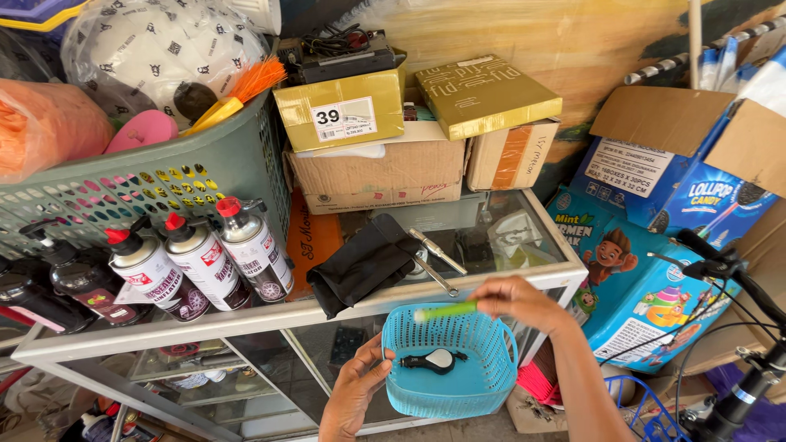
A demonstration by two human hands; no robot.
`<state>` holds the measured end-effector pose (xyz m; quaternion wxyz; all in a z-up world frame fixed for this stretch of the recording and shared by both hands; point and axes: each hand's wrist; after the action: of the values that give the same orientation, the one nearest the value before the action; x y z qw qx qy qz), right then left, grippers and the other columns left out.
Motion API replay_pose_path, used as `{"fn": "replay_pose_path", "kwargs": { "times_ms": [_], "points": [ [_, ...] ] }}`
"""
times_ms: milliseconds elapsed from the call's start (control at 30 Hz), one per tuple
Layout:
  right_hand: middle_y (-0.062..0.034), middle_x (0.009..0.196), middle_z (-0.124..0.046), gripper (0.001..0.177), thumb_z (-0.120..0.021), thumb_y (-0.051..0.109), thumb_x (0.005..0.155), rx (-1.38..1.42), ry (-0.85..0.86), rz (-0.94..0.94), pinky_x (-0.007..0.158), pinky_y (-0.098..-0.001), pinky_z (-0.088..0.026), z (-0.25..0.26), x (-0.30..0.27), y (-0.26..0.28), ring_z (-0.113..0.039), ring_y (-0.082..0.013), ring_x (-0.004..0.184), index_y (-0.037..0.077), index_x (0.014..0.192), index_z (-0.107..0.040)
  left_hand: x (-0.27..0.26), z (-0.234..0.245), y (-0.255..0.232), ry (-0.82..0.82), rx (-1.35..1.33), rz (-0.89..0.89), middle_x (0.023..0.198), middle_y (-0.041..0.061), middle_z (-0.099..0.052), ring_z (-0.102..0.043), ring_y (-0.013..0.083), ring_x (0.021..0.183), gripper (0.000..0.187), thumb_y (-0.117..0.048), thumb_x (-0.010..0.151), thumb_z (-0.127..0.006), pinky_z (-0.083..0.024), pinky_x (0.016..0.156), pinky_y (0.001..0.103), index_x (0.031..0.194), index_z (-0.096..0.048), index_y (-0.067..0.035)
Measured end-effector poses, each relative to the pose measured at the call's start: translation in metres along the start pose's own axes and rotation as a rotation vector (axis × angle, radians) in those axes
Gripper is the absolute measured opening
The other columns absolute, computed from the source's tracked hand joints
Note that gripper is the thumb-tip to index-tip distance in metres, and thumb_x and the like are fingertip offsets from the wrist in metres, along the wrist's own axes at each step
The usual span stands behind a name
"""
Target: The person sorts various small items from a blue basket into a red basket on a metal rack. They then walk to a glass cabinet, pick up a green tool and a black pouch, and place them into the blue basket. Finally, they return to the table, wipe a small black object with a cloth, and place it into the red basket.
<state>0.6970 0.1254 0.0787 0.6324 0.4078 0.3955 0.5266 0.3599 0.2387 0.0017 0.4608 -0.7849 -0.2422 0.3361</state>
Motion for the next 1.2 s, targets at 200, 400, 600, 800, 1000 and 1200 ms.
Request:
{"fn": "replay_pose_path", "kwargs": {
  "times_ms": [200, 400, 600, 800, 1000, 1200],
  "points": [
    [-0.0008, 0.086, -0.073, 0.020, -0.072, 0.024, 0.089, -0.458, 0.054, -0.181, 0.076, -0.0344, -0.053, -0.046, -0.017, 0.011, -0.062, -0.0141, 0.077, 0.016, 0.106, -0.079, -0.003, 0.003, 0.002, 0.031, -0.010, -0.039, 0.163, -0.001, -0.040, -0.054, 0.0236, 0.137, 0.021, -0.024, 0.083, -0.077, -0.043, 0.114, 0.045, 0.094, -0.076, -0.006],
    [-0.0008, 0.097, -0.078, 0.018, -0.079, 0.021, 0.083, -0.337, -0.059, 0.012, 0.087, -0.0320, -0.055, -0.072, -0.018, 0.020, -0.072, -0.0138, 0.092, 0.012, 0.098, -0.080, -0.010, 0.009, 0.002, 0.026, -0.034, -0.037, 0.162, -0.001, -0.042, -0.054, 0.0238, 0.137, 0.019, -0.023, 0.083, -0.077, -0.044, 0.112, 0.045, 0.094, -0.076, -0.008],
    [-0.0057, 0.102, -0.069, 0.027, -0.080, 0.014, 0.080, -0.312, -0.491, 0.089, 0.075, -0.0358, -0.059, -0.075, -0.010, 0.044, -0.072, -0.0200, 0.081, 0.009, 0.104, -0.068, -0.014, 0.016, 0.005, 0.038, -0.040, -0.064, 0.161, 0.000, -0.043, -0.053, 0.0239, 0.138, 0.019, -0.023, 0.083, -0.078, -0.044, 0.113, 0.045, 0.094, -0.076, -0.008],
    [-0.0052, 0.106, -0.060, 0.034, -0.079, 0.015, 0.080, -0.580, -0.542, 0.159, 0.075, -0.0400, -0.059, -0.083, 0.010, 0.034, -0.073, -0.0229, 0.083, 0.014, 0.111, -0.063, -0.018, 0.016, 0.002, 0.018, -0.010, -0.038, 0.161, 0.000, -0.045, -0.051, 0.0233, 0.140, 0.017, -0.022, 0.082, -0.078, -0.043, 0.114, 0.045, 0.092, -0.077, -0.008],
    [-0.0063, 0.101, -0.063, 0.022, -0.074, 0.013, 0.085, -0.669, -0.626, 0.250, 0.068, -0.0406, -0.059, -0.087, 0.015, 0.017, -0.072, -0.0275, 0.075, 0.011, 0.105, -0.065, -0.019, 0.019, 0.003, 0.036, -0.034, -0.061, 0.161, 0.000, -0.044, -0.050, 0.0231, 0.141, 0.016, -0.021, 0.082, -0.078, -0.042, 0.114, 0.045, 0.092, -0.076, -0.008],
    [-0.0088, 0.094, -0.070, 0.014, -0.069, 0.009, 0.093, -0.571, -0.729, 0.362, 0.061, -0.0311, -0.061, -0.087, 0.018, 0.011, -0.073, -0.0202, 0.069, 0.004, 0.106, -0.070, -0.017, 0.022, 0.006, 0.026, -0.038, -0.067, 0.161, 0.000, -0.044, -0.051, 0.0245, 0.140, 0.017, -0.020, 0.082, -0.078, -0.042, 0.113, 0.045, 0.092, -0.077, -0.007]
  ]
}}
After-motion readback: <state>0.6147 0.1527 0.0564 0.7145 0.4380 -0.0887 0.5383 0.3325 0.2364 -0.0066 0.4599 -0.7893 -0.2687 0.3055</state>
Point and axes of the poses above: each hand's wrist, its own x-axis towards the middle knuckle, its own z-axis out of the back of the hand, y = z × x
